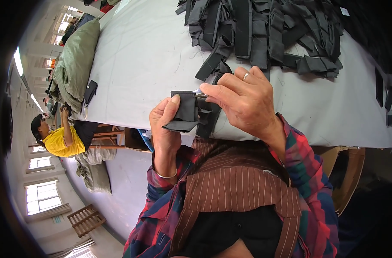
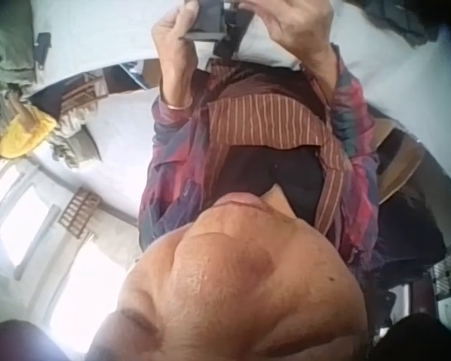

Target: Trim excess material from black fabric straps using snips.

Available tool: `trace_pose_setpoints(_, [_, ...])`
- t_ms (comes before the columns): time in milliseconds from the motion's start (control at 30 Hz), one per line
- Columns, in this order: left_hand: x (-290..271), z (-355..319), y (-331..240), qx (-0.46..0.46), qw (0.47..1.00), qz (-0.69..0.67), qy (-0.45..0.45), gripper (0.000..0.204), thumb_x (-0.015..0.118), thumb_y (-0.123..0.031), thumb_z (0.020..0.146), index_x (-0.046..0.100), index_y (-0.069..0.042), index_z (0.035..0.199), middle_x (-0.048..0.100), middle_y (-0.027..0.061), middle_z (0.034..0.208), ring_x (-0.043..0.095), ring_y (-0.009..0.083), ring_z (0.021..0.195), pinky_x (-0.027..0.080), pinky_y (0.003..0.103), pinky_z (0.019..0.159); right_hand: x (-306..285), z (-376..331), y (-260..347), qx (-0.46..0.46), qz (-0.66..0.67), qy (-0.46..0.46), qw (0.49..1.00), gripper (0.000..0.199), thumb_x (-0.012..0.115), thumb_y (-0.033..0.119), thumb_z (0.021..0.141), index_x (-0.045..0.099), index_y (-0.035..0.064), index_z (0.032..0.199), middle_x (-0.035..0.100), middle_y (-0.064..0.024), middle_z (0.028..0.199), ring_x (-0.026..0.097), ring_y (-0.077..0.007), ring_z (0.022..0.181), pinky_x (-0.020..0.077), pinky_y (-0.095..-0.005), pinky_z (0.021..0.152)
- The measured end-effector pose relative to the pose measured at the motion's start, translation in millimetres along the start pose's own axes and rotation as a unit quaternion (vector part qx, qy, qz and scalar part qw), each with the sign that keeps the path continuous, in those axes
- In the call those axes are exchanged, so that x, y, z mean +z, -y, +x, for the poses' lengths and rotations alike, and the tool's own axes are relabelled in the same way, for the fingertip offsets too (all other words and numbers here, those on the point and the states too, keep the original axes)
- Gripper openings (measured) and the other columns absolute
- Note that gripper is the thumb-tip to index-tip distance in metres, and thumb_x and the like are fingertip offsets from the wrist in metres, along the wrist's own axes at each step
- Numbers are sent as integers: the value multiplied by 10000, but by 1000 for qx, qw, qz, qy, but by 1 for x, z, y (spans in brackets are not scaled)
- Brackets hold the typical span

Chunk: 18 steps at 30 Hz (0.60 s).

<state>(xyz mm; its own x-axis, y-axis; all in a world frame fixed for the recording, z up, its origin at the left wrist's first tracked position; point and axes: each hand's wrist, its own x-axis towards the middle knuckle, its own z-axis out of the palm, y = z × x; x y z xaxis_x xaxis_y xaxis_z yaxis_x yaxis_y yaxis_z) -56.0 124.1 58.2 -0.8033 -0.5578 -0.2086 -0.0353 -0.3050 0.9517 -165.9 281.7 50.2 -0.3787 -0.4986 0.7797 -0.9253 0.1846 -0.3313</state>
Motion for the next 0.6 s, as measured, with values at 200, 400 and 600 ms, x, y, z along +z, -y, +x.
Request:
trace_pose_setpoints(200, [-1, -1, 0, 2, 1000, -7, 2, 236, 622, -145, 895, 612, -27, 691, 578, -26, 638, 455, 19, 546, 342, 182, 500, 1, 1, 2, -8, -9, -7, 1000, 317, 755, 130, 670, 694, 137, 981, 552, 25, 697, 410, -165, 566, 270, -305, 559])
trace_pose_setpoints(400, [-3, 2, 2, -12, 999, -19, 26, 248, 601, -161, 911, 615, -25, 705, 602, -5, 660, 485, 27, 554, 370, 179, 516, 4, -2, -2, -15, -9, -12, 1000, 295, 747, 97, 679, 699, 139, 967, 565, 23, 709, 418, -178, 560, 269, -308, 553])
trace_pose_setpoints(600, [4, -11, -9, 48, 997, -32, 60, 126, 603, -5, 879, 568, -24, 998, 646, 33, 757, 582, 68, 673, 465, 191, 649, -4, -7, 7, 293, 304, -22, 906, 159, 683, 73, 814, 673, 33, 967, 639, -25, 823, 564, -107, 707, 428, -239, 667])
